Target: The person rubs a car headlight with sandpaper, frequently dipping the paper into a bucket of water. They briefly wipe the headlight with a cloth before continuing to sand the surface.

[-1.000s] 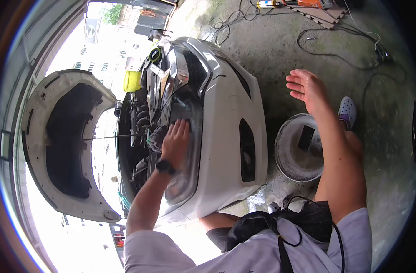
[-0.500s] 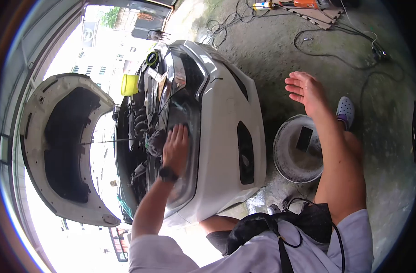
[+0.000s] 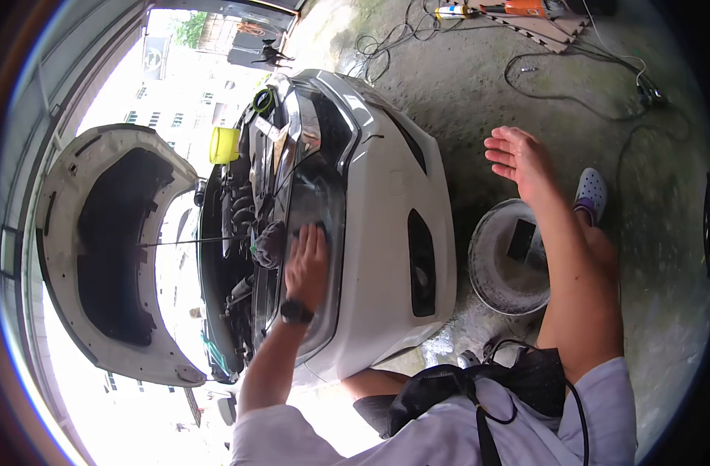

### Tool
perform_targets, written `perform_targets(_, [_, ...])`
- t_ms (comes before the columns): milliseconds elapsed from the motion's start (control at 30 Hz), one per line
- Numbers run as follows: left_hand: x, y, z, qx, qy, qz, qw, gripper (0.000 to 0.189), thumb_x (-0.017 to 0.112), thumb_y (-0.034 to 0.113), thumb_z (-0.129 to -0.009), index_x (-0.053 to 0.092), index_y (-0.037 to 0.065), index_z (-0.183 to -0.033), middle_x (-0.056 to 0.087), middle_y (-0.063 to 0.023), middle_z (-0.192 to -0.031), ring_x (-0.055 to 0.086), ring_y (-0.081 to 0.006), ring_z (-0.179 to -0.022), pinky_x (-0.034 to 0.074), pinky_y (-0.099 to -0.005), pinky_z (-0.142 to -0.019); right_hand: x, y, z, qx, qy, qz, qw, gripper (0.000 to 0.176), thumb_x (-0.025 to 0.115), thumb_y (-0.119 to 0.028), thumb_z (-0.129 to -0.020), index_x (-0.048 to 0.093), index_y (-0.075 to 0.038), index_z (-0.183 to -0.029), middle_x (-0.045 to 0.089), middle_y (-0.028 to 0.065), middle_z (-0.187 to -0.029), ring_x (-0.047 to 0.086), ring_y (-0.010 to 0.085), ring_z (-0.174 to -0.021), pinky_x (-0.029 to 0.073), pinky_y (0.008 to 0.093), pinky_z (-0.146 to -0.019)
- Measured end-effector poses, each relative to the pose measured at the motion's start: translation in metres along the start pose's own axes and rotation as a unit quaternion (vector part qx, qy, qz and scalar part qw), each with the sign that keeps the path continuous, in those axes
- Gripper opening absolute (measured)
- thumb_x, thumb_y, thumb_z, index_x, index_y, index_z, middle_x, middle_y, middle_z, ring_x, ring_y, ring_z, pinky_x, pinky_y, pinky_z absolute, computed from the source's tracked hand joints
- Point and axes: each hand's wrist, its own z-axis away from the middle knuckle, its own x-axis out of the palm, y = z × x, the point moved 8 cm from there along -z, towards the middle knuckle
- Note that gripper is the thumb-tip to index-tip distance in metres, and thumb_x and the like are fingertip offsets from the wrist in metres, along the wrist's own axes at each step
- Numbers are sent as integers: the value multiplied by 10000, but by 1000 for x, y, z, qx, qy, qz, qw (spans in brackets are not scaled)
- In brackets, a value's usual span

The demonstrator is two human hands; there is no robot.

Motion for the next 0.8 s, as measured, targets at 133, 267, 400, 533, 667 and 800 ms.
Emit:
perform_targets(133, [-9,3,19,8,36,21,999,482,543,-16,-901,580,-33,-1382,583,-214,-1466,533,-352,-1398,442,-444,-1169,0,-2,-4,2,-3,5,1000,294,611,-337,-986,670,-103,-1153,733,63,-1107,697,180,-973,517,366,-838])
perform_targets(267, [-2,-19,-57,-12,25,12,1000,470,539,8,-919,578,-31,-1386,575,-201,-1480,521,-334,-1414,427,-442,-1179,-1,4,-5,6,6,10,1000,295,614,-336,-982,672,-101,-1151,737,61,-1092,700,178,-961,519,362,-827])
perform_targets(400, [-6,-18,-58,8,13,-6,1000,459,525,39,-939,585,-22,-1390,570,-194,-1490,519,-326,-1417,411,-439,-1191,-1,3,2,4,8,5,1000,296,615,-331,-978,671,-97,-1151,737,62,-1084,701,180,-952,518,358,-815])
perform_targets(533, [5,-1,0,33,-11,-30,999,452,530,51,-936,595,-20,-1378,573,-187,-1487,529,-325,-1407,411,-437,-1189,3,-4,4,2,0,-2,1000,288,617,-325,-974,672,-96,-1141,735,63,-1086,698,180,-959,517,359,-824])
perform_targets(667, [-6,6,-20,34,-12,-13,999,437,530,58,-937,608,-12,-1361,581,-180,-1480,545,-316,-1392,421,-429,-1177,4,-1,-6,6,-16,12,1000,357,578,-360,-1011,644,-84,-1229,720,80,-1178,682,200,-1047,522,380,-888])
perform_targets(800, [8,-2,-70,44,-7,-13,999,428,522,54,-940,618,-7,-1352,592,-168,-1471,546,-299,-1393,429,-424,-1165,3,5,-4,13,-12,9,1000,350,581,-355,-1009,643,-87,-1225,719,80,-1177,679,200,-1055,520,380,-887])
